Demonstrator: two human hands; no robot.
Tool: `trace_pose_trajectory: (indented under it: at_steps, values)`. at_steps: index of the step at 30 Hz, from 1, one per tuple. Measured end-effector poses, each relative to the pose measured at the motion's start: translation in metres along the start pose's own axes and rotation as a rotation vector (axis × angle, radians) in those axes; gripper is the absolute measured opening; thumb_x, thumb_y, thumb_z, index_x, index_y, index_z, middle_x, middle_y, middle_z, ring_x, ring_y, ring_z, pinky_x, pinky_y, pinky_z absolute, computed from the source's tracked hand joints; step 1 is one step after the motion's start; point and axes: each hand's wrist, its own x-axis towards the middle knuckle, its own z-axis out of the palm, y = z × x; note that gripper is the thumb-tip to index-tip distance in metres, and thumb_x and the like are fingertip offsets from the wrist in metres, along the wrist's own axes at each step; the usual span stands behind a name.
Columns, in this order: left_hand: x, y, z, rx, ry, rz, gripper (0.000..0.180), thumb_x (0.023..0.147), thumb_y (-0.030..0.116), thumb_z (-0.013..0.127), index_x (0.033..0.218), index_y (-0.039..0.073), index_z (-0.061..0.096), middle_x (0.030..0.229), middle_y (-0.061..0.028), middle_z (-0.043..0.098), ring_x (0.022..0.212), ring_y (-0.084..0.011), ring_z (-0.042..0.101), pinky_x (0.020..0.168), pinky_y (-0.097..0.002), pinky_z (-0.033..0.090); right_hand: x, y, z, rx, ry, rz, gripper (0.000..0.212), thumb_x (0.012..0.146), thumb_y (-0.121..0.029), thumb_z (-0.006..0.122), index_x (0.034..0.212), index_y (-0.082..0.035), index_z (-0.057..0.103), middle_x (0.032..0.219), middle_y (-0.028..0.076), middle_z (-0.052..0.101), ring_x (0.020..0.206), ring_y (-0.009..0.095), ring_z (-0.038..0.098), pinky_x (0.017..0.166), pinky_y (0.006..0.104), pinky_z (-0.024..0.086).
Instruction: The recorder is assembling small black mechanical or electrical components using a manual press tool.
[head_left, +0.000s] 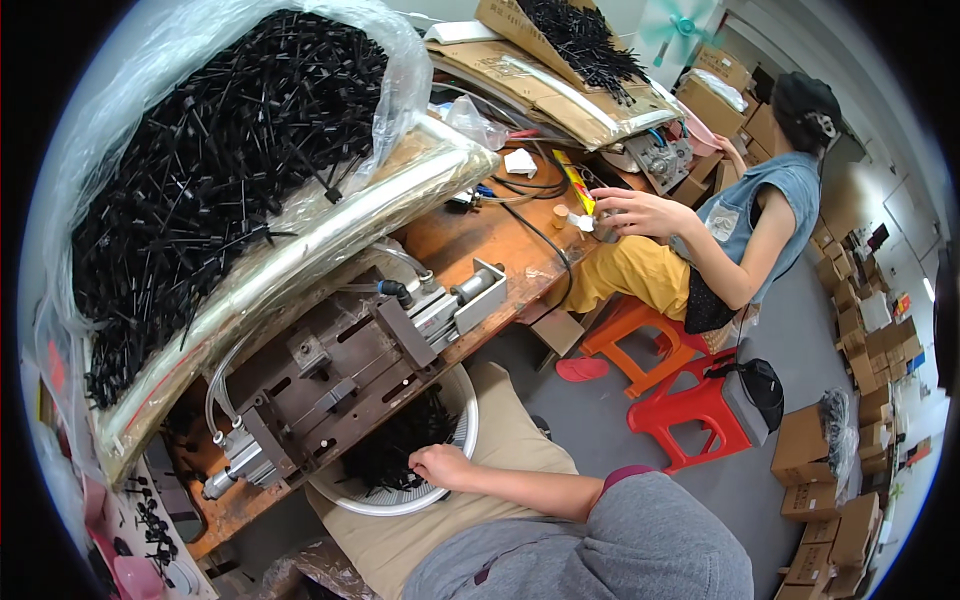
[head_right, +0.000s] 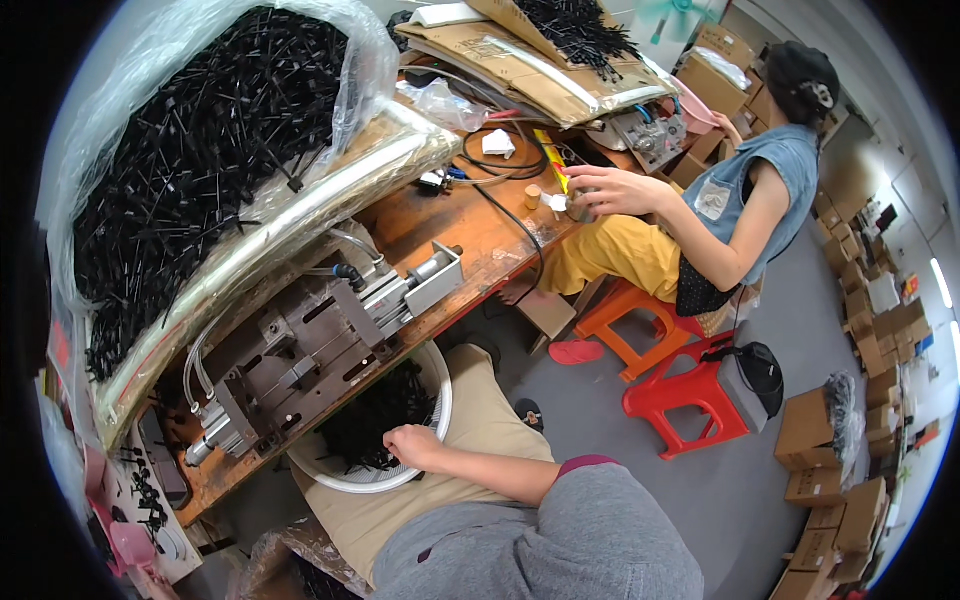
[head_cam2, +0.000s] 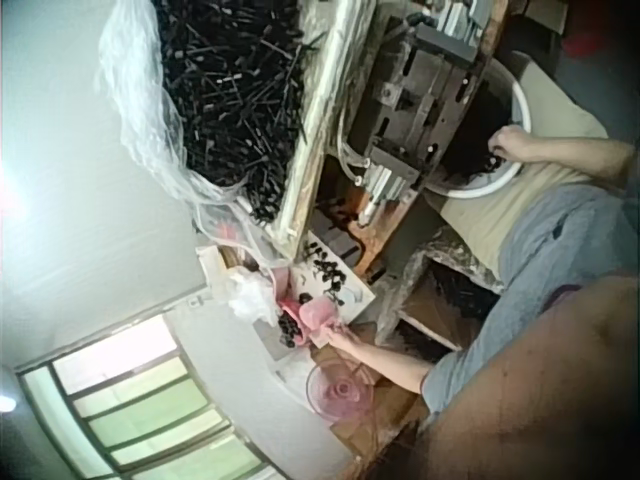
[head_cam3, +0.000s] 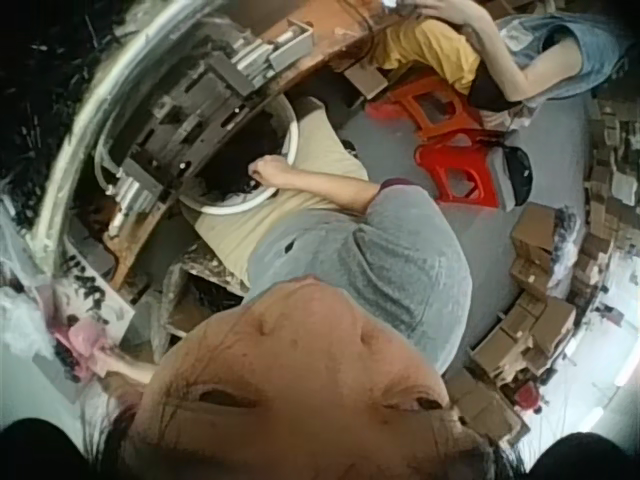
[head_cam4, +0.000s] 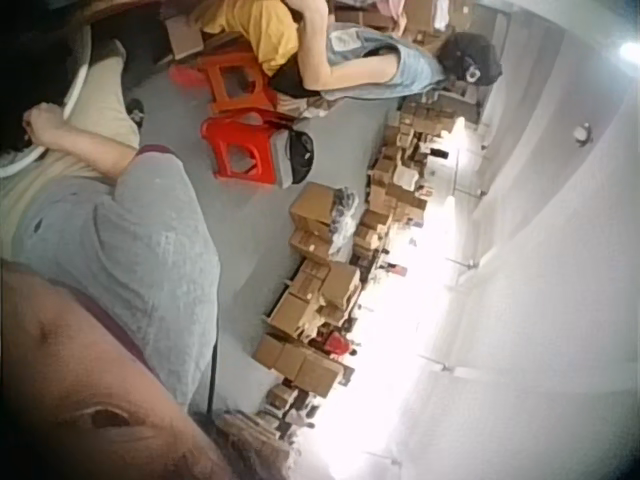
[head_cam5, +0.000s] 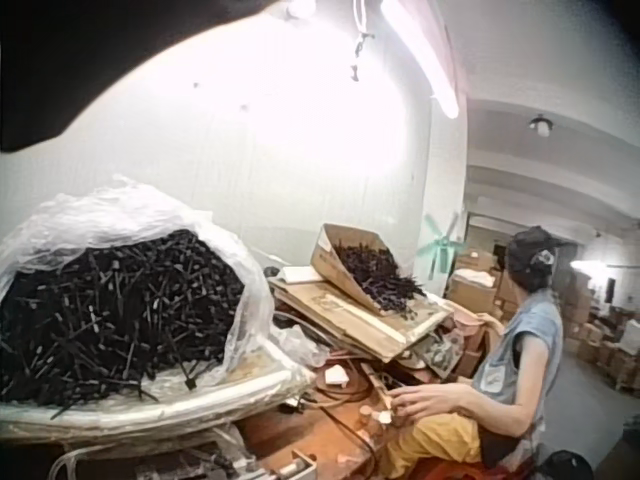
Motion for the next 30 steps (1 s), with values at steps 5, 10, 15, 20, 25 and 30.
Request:
trace_pose_trajectory:
  at_steps: [5,10,15,20,25,30]
  values:
    - [-0.02,0.028,0.015,-0.027,-0.044,0.03,0.029,0.1,0.035,0.057,0.112,0.008,0.058,0.107,-0.0025,0.061,0.077,-0.0081,0.049,0.07,-0.0233,0.036,0.0,0.008,0.001,-0.001,-0.006,0.045,0.01,0.082,-0.01,0.065,0.09,-0.008,0.071,0.086,0.014,0.072,0.082,0.034,0.069,0.072,0.0447,0.056]
    - [-0.041,0.054,0.017,-0.057,-0.089,0.052,0.028,0.1,0.034,0.057,0.11,0.008,0.058,0.105,-0.0024,0.06,0.078,-0.0087,0.048,0.072,-0.0243,0.036,0.0,0.01,0.001,0.008,-0.007,0.054,0.01,0.082,-0.011,0.065,0.09,-0.008,0.071,0.083,0.015,0.071,0.08,0.034,0.069,0.071,0.0445,0.056]
    - [-0.067,0.082,0.012,-0.112,-0.132,0.063,0.027,0.1,0.034,0.057,0.109,0.008,0.058,0.103,-0.0024,0.059,0.079,-0.0093,0.048,0.073,-0.0252,0.036,0.001,0.005,-0.006,-0.011,-0.066,0.095,0.013,0.082,-0.011,0.065,0.093,-0.008,0.071,0.092,0.011,0.073,0.086,0.031,0.069,0.075,0.0415,0.056]
    - [-0.1,0.11,0.003,-0.18,-0.185,0.062,0.026,0.1,0.033,0.058,0.107,0.008,0.058,0.102,-0.0023,0.058,0.08,-0.0099,0.048,0.074,-0.0261,0.036,0.002,0.003,-0.007,-0.029,-0.091,0.137,0.012,0.082,-0.012,0.066,0.092,-0.008,0.071,0.092,0.01,0.073,0.085,0.03,0.07,0.074,0.0409,0.056]
    - [-0.133,0.136,-0.004,-0.251,-0.242,0.056,0.025,0.1,0.033,0.058,0.106,0.008,0.058,0.1,-0.0023,0.057,0.081,-0.0105,0.048,0.076,-0.0271,0.036,0.002,0.008,-0.003,-0.037,-0.09,0.094,0.011,0.082,-0.013,0.066,0.092,-0.009,0.07,0.092,0.009,0.073,0.084,0.029,0.07,0.073,0.0408,0.056]
    - [-0.166,0.159,-0.009,-0.302,-0.295,0.048,0.024,0.1,0.032,0.058,0.104,0.008,0.058,0.098,-0.0022,0.056,0.082,-0.0111,0.047,0.077,-0.028,0.037,0.001,0.0,-0.008,-0.043,-0.053,0.067,0.013,0.084,-0.015,0.067,0.095,-0.009,0.07,0.094,0.01,0.071,0.085,0.031,0.069,0.074,0.0417,0.056]
